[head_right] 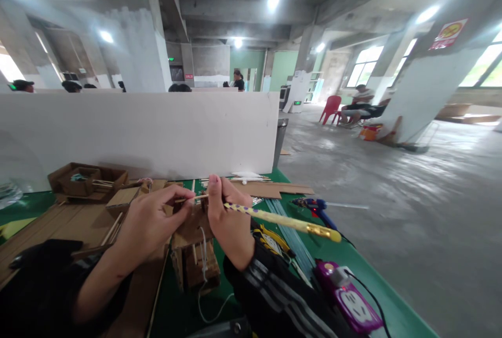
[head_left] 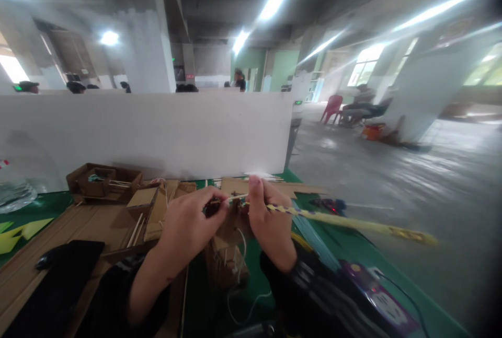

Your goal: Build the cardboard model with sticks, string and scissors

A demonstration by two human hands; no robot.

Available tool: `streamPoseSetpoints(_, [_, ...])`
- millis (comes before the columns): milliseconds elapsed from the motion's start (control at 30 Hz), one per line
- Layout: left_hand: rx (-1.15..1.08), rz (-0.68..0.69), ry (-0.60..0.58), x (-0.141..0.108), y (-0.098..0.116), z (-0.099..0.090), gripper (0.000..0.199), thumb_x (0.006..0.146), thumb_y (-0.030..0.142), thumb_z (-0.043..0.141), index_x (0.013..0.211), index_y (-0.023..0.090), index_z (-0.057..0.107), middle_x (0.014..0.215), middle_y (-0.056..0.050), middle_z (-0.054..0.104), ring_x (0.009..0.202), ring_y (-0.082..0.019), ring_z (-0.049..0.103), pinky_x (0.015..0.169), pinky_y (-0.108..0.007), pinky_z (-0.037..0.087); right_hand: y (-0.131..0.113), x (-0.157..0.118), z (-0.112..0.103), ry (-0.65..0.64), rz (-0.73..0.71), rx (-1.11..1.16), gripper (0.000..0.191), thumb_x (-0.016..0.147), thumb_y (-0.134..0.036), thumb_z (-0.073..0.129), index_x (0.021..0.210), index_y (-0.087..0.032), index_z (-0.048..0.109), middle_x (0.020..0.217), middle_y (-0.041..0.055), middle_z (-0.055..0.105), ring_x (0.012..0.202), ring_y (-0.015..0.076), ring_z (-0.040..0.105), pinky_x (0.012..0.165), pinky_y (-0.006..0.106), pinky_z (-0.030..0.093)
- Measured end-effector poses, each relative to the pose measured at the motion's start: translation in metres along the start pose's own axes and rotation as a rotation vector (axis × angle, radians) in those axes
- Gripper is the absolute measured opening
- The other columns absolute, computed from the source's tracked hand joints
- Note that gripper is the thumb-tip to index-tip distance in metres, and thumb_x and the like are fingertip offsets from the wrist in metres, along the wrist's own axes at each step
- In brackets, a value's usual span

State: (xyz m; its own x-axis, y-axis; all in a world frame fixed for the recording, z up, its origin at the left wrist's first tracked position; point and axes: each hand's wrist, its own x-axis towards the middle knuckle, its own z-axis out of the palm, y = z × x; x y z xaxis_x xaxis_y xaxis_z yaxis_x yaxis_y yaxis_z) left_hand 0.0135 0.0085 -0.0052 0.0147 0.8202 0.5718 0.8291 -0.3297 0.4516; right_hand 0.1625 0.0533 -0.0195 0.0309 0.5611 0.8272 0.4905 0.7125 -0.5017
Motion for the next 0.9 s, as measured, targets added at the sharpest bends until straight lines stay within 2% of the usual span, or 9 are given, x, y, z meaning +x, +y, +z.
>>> streamPoseSetpoints(333, [0.007,0.025,0.007,-0.0008,-0.0012,0.0013,0.009,0.086,0.025,0.060,0.090,0.026,0.068,0.084,0.003,0.075,0.077,-0.018,0.069,0.070,-0.029,0.048,0.0007,-0.0004,0.0013,0.000,0.023,-0.016,0.039,0.100,-0.031,0.042,0.062,-0.020,0.043,0.051,-0.0045,0.044,0.047,0.0093,0.040,0.051,0.025,0.029])
streamPoseSetpoints(900, [0.017,0.037,-0.005,-0.0004,-0.0031,0.0015,0.008,0.086,0.024,0.061,0.090,0.028,0.067,0.084,0.007,0.074,0.076,-0.016,0.068,0.068,-0.027,0.044,0.0006,-0.0006,0.0025,0.008,-0.004,-0.009,0.040,0.100,-0.031,0.043,0.062,-0.020,0.039,0.051,-0.0054,0.040,0.046,0.0087,0.037,0.050,0.024,0.027])
